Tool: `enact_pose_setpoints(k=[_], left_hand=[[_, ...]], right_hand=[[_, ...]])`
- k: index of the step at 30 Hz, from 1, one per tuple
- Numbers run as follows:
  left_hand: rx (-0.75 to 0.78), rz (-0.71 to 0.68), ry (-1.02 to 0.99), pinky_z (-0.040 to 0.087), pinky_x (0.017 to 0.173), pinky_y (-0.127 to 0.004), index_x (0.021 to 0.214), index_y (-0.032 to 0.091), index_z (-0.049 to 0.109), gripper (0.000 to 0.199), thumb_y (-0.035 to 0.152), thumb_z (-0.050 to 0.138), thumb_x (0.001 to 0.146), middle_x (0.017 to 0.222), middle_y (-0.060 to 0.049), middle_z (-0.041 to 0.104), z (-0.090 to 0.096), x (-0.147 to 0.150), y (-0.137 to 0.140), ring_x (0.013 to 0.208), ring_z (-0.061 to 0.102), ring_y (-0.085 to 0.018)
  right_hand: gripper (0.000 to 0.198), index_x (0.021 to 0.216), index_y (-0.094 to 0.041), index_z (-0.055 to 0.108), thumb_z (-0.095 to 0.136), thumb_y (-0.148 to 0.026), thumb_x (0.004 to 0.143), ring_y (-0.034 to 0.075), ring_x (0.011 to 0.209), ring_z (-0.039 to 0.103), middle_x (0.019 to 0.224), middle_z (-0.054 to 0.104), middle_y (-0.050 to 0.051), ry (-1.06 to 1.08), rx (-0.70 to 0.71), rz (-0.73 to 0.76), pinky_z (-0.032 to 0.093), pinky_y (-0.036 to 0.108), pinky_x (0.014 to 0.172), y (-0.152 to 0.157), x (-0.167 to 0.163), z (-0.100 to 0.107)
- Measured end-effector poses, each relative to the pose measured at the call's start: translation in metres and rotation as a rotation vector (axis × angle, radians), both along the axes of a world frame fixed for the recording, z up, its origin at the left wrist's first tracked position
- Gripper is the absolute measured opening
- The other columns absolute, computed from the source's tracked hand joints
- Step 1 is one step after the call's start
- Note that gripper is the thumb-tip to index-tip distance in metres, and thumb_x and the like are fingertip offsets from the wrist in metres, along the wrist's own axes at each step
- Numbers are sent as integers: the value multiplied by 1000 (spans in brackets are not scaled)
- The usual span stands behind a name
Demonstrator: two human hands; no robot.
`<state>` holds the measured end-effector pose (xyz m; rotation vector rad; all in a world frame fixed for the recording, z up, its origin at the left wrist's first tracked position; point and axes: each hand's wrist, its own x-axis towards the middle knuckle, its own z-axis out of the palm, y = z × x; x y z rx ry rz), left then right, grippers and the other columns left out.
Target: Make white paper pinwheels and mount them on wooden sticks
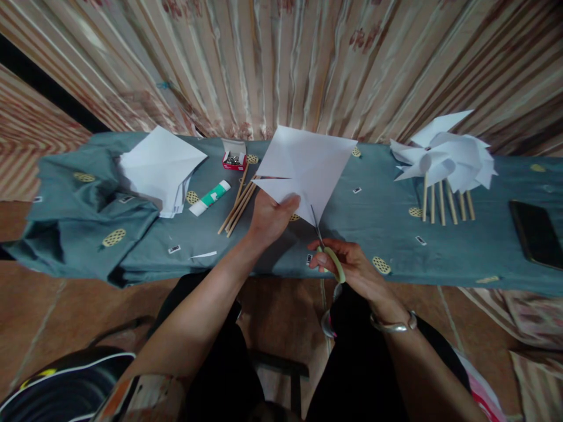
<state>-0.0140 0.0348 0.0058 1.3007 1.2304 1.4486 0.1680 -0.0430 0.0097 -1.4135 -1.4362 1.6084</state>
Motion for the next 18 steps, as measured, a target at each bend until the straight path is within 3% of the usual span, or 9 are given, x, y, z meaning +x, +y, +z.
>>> enact_pose_setpoints(k=[9, 18], left_hand=[[-11, 5, 13, 47, 105, -46, 107, 21, 66, 35, 24, 70, 72, 104, -5, 73, 1, -1, 0, 108, 64, -29], [0, 30, 43, 48, 102, -47, 94, 24, 71, 22, 21, 71, 72, 97, -3, 73, 5, -2, -1, 101, 66, -28]], right_hand=[[46, 100, -21, 71, 73, -59, 75, 17, 67, 62, 77, 72, 2, 8, 9, 34, 48, 28, 61, 1, 3, -3], [49, 104, -20, 69, 75, -58, 74, 17, 70, 60, 80, 71, 3, 21, -42, 22, 46, 28, 62, 0, 3, -3]])
